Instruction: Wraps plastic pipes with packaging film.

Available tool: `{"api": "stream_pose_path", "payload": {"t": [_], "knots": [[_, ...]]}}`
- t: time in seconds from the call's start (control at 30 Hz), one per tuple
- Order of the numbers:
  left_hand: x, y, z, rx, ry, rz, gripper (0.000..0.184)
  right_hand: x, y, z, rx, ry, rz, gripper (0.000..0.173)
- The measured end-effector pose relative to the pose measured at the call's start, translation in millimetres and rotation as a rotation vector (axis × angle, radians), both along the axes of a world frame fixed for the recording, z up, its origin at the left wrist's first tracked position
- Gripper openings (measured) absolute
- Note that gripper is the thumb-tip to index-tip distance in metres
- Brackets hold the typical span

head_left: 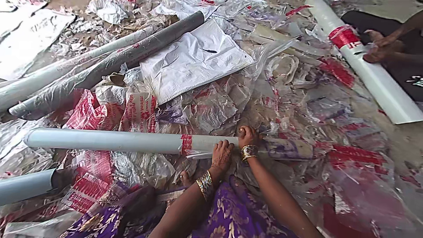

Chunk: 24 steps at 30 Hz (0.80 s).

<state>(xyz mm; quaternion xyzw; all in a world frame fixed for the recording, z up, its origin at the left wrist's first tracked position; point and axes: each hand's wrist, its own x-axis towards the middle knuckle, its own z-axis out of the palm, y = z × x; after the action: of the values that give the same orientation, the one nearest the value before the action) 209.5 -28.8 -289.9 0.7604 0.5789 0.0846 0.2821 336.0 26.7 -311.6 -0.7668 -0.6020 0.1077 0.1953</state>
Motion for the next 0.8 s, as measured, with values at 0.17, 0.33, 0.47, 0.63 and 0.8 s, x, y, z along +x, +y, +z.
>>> {"api": "stream_pose_path", "payload": {"t": [0.17, 0.33, 0.47, 0.63, 0.8], "knots": [[-11.9, 15.7, -7.9, -0.045, -0.157, -0.034, 0.025, 0.6, -10.8, -9.9, 0.225, -0.002, 0.014, 0.026], [-11.3, 10.5, -17.6, -0.021, -0.254, 0.014, 0.021, 3.2, -29.2, -28.6, 0.348, -0.050, 0.049, 0.024], [-5.4, 2.5, -3.5, -0.134, -0.209, 0.002, 0.023, 4.2, -23.9, -24.0, 0.313, -0.048, 0.055, 0.025], [-16.9, -28.2, -23.4, 0.136, -0.349, -0.103, 0.016, 3.7, -27.4, -26.2, 0.301, -0.046, 0.052, 0.024], [-33.3, -14.6, -40.1, 0.137, -0.538, -0.179, 0.014, 6.8, -20.5, -12.1, 0.212, 0.013, 0.019, 0.021]]}}
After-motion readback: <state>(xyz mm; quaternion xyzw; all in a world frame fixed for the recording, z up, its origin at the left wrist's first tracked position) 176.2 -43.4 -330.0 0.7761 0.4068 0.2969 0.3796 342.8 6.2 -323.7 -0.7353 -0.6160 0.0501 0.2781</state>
